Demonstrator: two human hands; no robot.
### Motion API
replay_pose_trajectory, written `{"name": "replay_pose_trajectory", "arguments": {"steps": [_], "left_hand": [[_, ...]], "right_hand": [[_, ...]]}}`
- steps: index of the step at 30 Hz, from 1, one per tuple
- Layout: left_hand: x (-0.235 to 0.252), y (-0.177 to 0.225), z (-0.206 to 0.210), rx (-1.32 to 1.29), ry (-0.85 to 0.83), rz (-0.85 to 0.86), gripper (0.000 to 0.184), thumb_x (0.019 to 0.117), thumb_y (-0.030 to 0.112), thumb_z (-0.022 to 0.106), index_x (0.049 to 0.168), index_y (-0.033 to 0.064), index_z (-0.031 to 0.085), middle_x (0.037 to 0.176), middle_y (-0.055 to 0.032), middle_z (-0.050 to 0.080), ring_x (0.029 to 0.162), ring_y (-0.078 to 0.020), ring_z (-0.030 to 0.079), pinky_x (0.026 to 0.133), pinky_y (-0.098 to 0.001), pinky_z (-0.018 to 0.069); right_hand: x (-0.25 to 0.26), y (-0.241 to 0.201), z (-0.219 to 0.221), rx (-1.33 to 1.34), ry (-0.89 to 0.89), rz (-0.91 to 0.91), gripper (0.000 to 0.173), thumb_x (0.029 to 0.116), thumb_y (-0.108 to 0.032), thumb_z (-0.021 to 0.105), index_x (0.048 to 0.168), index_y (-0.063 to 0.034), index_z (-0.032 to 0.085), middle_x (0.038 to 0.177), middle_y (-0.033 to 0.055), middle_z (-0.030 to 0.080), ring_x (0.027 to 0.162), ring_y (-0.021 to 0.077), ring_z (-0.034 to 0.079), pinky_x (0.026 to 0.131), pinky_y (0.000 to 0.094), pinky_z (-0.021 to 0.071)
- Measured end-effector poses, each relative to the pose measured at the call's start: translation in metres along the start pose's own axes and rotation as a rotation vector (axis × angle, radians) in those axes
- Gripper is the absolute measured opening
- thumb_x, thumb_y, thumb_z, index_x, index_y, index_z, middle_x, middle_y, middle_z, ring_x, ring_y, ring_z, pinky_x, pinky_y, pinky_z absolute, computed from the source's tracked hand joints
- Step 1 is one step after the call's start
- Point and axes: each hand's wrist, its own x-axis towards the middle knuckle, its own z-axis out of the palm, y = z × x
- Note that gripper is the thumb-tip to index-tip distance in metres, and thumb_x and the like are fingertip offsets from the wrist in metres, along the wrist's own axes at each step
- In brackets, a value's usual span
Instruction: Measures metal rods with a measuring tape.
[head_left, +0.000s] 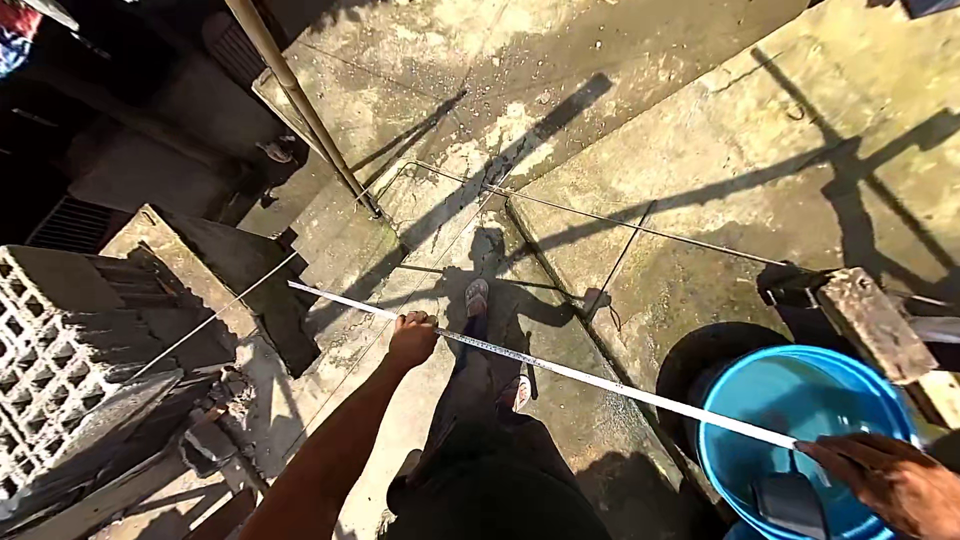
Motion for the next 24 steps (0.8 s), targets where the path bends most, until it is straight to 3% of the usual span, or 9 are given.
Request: {"name": "replay_pose_trajectory", "arguments": {"steps": [5, 9, 12, 19, 24], "left_hand": [[0.158, 0.076, -0.044, -0.017, 0.012, 0.215, 0.037, 0.1043, 0.025, 0.049, 0.135, 0.0104, 0.064, 0.139, -0.0168, 0.061, 0.137, -0.0358, 0.051, 0.113, -0.0606, 0.0356], [0.235, 0.113, -0.074, 0.047, -0.044, 0.365, 0.033, 0.1034, 0.02, 0.051, 0.131, 0.0086, 0.065, 0.137, -0.0158, 0.062, 0.134, -0.0337, 0.053, 0.114, -0.0557, 0.0382], [0.273, 0.128, -0.094, 0.105, -0.087, 0.449, 0.031, 0.1029, 0.015, 0.051, 0.129, 0.0098, 0.066, 0.135, -0.0172, 0.061, 0.131, -0.0338, 0.055, 0.114, -0.0518, 0.0396], [0.337, 0.155, -0.119, 0.216, -0.204, 0.436, 0.037, 0.0988, 0.015, 0.058, 0.136, 0.0105, 0.062, 0.135, -0.0179, 0.062, 0.132, -0.0358, 0.053, 0.114, -0.0589, 0.0331], [0.378, 0.175, -0.124, 0.22, -0.25, 0.393, 0.033, 0.1035, 0.006, 0.046, 0.133, 0.0038, 0.06, 0.135, -0.0228, 0.061, 0.133, -0.0404, 0.053, 0.114, -0.0618, 0.0334]], "right_hand": [[0.059, -0.015, -0.019, 0.093, -0.143, 0.247, 0.05, 0.1052, -0.047, 0.053, 0.112, -0.0024, 0.075, 0.115, 0.0283, 0.07, 0.114, 0.0492, 0.065, 0.094, 0.067, 0.0501], [0.124, -0.031, -0.015, 0.116, -0.227, 0.392, 0.054, 0.1046, -0.053, 0.048, 0.116, -0.0078, 0.076, 0.12, 0.0242, 0.071, 0.119, 0.0463, 0.064, 0.097, 0.0674, 0.0489], [0.169, -0.045, -0.014, 0.143, -0.264, 0.463, 0.054, 0.104, -0.053, 0.048, 0.116, -0.0082, 0.076, 0.121, 0.0257, 0.07, 0.118, 0.0484, 0.063, 0.095, 0.0707, 0.0481], [0.262, -0.044, -0.006, 0.181, -0.286, 0.513, 0.049, 0.1031, -0.053, 0.051, 0.112, -0.0128, 0.078, 0.119, 0.0237, 0.071, 0.114, 0.0491, 0.064, 0.086, 0.0722, 0.0501], [0.331, -0.039, 0.006, 0.218, -0.284, 0.502, 0.044, 0.1025, -0.05, 0.055, 0.106, -0.0135, 0.078, 0.113, 0.021, 0.072, 0.111, 0.047, 0.066, 0.082, 0.0698, 0.052]]}}
